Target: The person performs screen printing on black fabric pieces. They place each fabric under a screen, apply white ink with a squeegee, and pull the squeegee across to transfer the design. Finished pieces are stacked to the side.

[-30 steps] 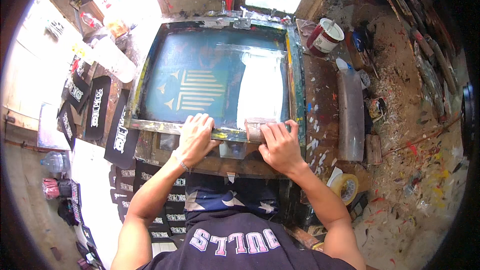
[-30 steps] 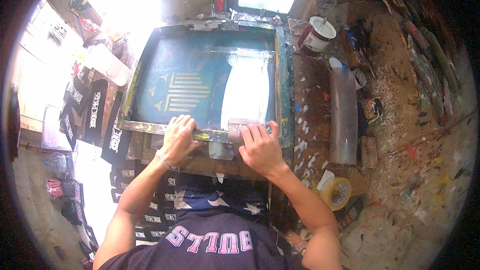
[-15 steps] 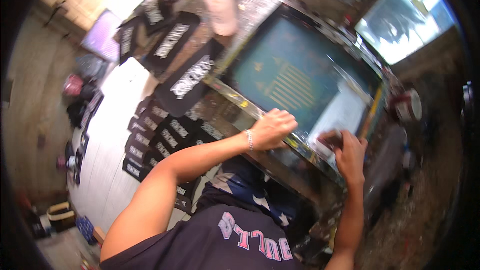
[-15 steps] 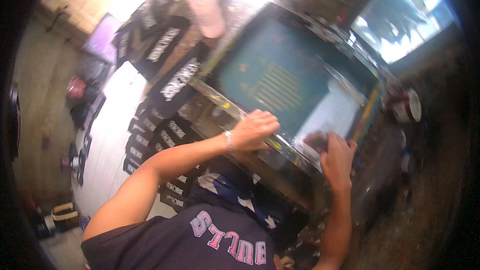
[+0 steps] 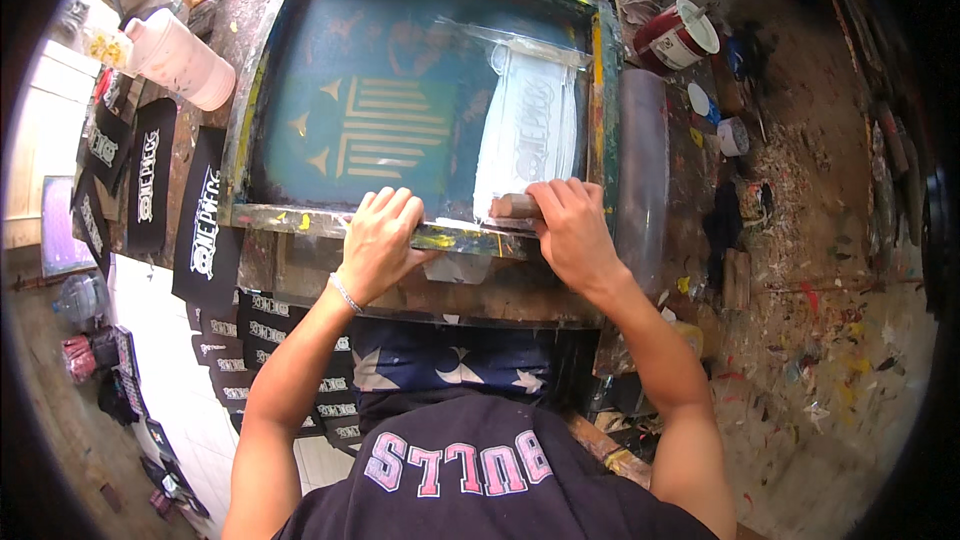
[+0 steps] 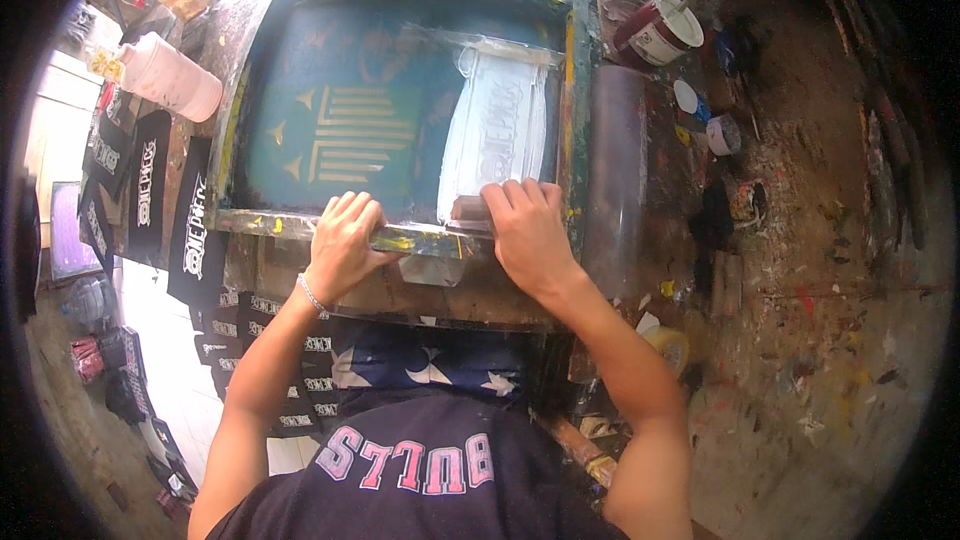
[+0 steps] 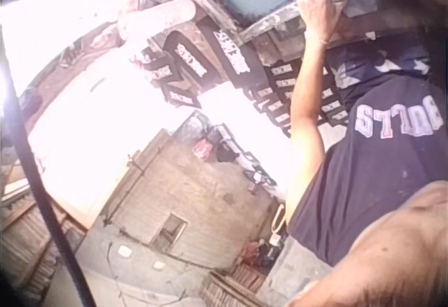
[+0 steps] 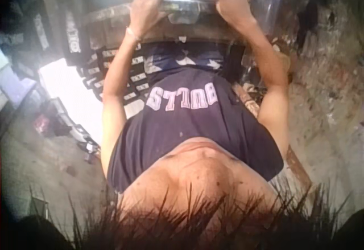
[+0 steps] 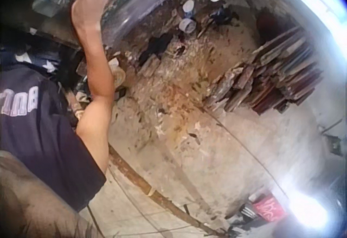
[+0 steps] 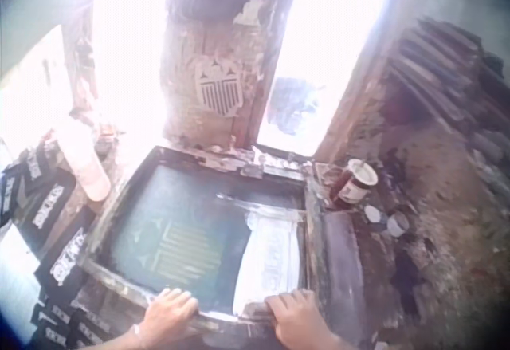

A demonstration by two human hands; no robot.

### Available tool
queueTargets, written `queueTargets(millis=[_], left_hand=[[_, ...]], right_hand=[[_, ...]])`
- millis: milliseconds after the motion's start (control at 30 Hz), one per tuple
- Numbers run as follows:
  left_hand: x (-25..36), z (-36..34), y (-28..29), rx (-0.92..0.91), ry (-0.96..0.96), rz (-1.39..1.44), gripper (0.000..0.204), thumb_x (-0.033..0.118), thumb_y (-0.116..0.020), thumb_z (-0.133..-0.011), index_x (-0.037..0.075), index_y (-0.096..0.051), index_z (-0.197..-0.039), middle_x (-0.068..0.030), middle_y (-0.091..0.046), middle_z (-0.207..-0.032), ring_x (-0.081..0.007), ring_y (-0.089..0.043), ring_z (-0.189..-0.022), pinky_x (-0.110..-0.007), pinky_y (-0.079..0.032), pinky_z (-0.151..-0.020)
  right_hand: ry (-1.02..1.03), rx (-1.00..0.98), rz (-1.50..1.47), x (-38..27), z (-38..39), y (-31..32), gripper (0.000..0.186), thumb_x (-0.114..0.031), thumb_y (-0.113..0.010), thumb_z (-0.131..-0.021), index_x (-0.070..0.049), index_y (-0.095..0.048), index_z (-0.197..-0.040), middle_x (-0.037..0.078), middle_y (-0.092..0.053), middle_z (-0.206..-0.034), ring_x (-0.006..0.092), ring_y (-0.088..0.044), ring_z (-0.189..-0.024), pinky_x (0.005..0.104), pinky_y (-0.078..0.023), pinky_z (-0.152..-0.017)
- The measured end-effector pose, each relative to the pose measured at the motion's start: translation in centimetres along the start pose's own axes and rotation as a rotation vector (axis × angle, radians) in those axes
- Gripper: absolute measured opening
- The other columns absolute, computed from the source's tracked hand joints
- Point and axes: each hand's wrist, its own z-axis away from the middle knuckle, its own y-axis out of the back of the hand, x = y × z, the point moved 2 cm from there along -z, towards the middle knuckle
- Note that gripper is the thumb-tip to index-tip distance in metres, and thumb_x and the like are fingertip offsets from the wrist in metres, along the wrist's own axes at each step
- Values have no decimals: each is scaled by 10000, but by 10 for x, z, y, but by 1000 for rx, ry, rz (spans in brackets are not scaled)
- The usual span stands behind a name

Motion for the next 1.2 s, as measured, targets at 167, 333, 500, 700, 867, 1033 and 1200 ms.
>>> queueTargets(millis=[167,333,500,700,867,1033,1200], left_hand=[[0,2,4,-17,7,8,494,400,-863,-708,68,-540,-882,-95,-529,-890,-294,-550,-895,-406,-441,-822],[-2,-3,3,-18,-5,20,499,374,-893,-665,71,-551,-866,-93,-531,-876,-303,-544,-873,-415,-440,-809],[-1,-1,3,-34,32,31,495,312,-916,-621,75,-550,-854,-92,-528,-868,-310,-535,-856,-424,-433,-789],[2,-5,7,-61,18,29,504,290,-923,-601,74,-542,-849,-94,-524,-868,-314,-530,-859,-426,-427,-774],[0,1,6,-65,29,27,504,302,-915,-631,72,-545,-885,-96,-524,-886,-313,-536,-883,-420,-430,-800],[4,1,6,-63,17,25,485,296,-913,-667,69,-555,-902,-94,-534,-903,-308,-541,-902,-418,-424,-831],[6,-1,5,-2,-7,22,475,294,-907,-681,62,-562,-910,-98,-546,-912,-313,-548,-922,-421,-423,-838]], right_hand=[[10,262,167,48,-37,-15,340,30,-664,-817,-81,-632,-1137,102,-637,-982,324,-597,-993,456,-405,-932],[2,229,106,113,-129,-7,340,5,-637,-825,-66,-644,-1157,135,-688,-1034,362,-624,-1061,493,-432,-936],[-48,-27,-93,130,-188,40,352,-16,-670,-834,-31,-647,-1184,191,-727,-1067,423,-651,-1105,539,-473,-954],[38,167,23,141,-182,3,237,-33,-691,-829,-17,-627,-1057,206,-716,-984,447,-654,-1012,528,-491,-910],[15,115,-36,82,-110,7,155,-12,-623,-828,-21,-609,-982,216,-692,-909,451,-650,-955,533,-491,-856],[-18,-3,-125,35,-32,4,215,51,-592,-796,-17,-607,-1000,181,-655,-916,417,-608,-947,517,-468,-857],[-17,-7,-108,16,1,3,270,55,-605,-789,-17,-611,-1049,177,-661,-946,406,-606,-964,507,-471,-874]])
